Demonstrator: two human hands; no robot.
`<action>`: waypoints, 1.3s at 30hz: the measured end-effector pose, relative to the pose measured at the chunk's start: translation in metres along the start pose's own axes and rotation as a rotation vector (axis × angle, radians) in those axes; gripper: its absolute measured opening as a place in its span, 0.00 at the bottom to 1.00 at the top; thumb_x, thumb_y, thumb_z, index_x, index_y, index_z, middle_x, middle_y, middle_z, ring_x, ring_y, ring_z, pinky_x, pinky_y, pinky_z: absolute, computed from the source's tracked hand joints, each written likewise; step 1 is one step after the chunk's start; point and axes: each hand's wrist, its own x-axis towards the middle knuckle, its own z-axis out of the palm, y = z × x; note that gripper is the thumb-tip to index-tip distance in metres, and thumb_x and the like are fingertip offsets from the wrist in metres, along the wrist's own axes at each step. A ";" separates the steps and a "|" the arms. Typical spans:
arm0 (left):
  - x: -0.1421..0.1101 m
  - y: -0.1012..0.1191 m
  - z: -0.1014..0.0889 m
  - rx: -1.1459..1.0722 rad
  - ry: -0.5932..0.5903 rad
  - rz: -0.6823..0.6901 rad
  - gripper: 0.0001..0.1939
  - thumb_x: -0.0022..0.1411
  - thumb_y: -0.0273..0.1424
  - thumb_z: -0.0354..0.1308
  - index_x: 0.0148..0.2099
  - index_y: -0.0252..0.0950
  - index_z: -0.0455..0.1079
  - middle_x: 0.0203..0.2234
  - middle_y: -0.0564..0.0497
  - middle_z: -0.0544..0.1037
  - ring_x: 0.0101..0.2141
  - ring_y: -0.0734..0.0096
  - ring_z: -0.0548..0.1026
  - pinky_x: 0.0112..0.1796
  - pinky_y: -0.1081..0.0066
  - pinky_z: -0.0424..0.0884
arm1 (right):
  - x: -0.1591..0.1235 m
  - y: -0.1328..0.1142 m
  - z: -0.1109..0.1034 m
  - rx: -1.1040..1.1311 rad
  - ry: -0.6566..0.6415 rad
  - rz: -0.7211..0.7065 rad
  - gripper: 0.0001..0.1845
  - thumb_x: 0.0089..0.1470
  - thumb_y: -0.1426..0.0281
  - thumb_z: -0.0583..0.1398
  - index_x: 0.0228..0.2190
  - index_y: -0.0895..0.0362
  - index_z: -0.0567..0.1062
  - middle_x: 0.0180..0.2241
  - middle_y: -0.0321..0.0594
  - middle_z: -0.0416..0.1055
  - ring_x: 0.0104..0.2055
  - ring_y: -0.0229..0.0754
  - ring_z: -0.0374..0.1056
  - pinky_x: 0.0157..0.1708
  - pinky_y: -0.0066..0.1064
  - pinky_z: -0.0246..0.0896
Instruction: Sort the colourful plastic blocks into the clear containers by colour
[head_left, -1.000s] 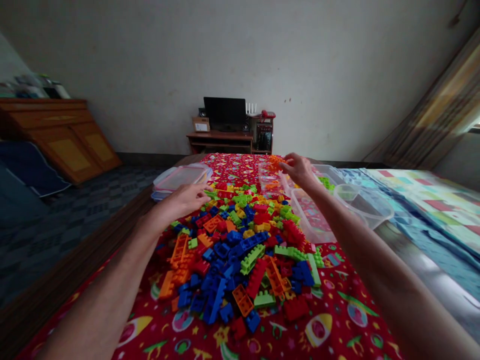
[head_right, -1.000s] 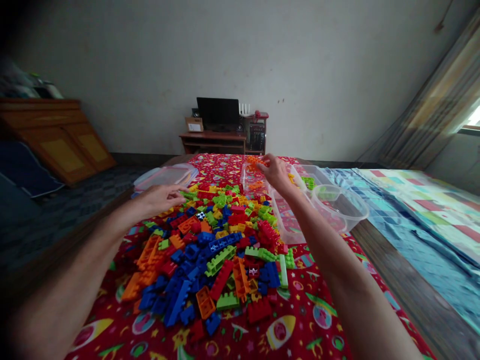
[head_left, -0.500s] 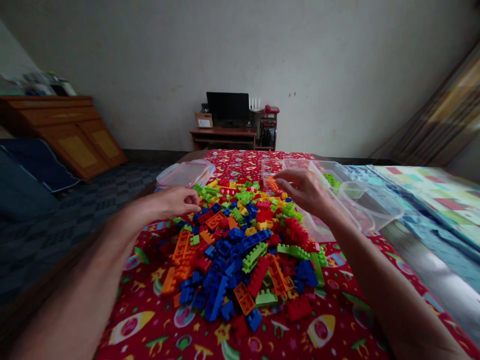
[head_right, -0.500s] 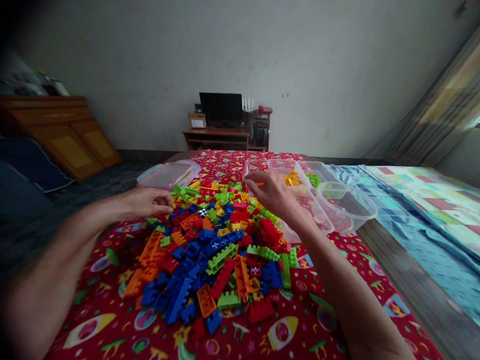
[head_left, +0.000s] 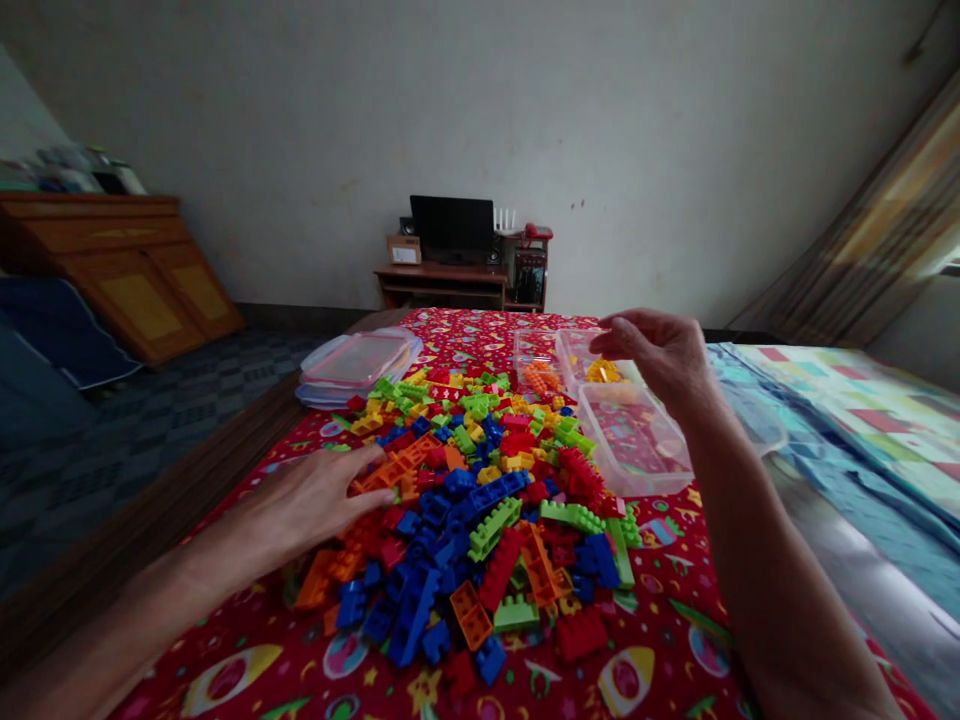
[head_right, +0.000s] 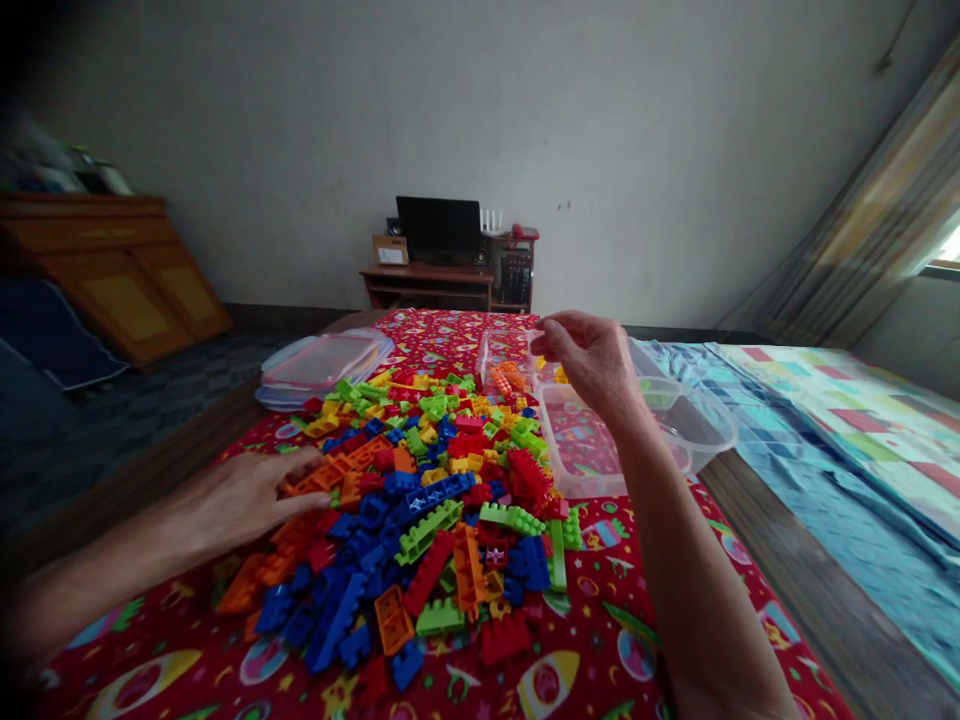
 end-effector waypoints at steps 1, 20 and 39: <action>0.008 0.008 -0.002 0.016 0.008 0.030 0.21 0.48 0.47 0.61 0.39 0.39 0.77 0.29 0.46 0.80 0.31 0.56 0.75 0.32 0.67 0.66 | -0.001 0.000 0.002 0.001 -0.019 0.008 0.20 0.54 0.57 0.58 0.35 0.62 0.78 0.28 0.44 0.77 0.31 0.40 0.74 0.34 0.34 0.71; 0.076 0.048 -0.011 -0.117 0.061 0.115 0.27 0.50 0.39 0.63 0.52 0.35 0.71 0.39 0.46 0.80 0.34 0.61 0.77 0.35 0.69 0.71 | -0.037 0.020 0.072 -0.571 -0.678 -0.155 0.06 0.56 0.72 0.57 0.28 0.60 0.72 0.23 0.36 0.65 0.24 0.32 0.54 0.26 0.28 0.42; 0.076 0.034 0.023 -0.340 -0.004 0.138 0.36 0.52 0.35 0.60 0.63 0.38 0.59 0.56 0.40 0.67 0.39 0.63 0.77 0.39 0.66 0.73 | -0.036 0.020 0.071 -0.590 -0.616 -0.130 0.05 0.54 0.74 0.57 0.28 0.59 0.72 0.21 0.35 0.63 0.23 0.33 0.54 0.27 0.29 0.45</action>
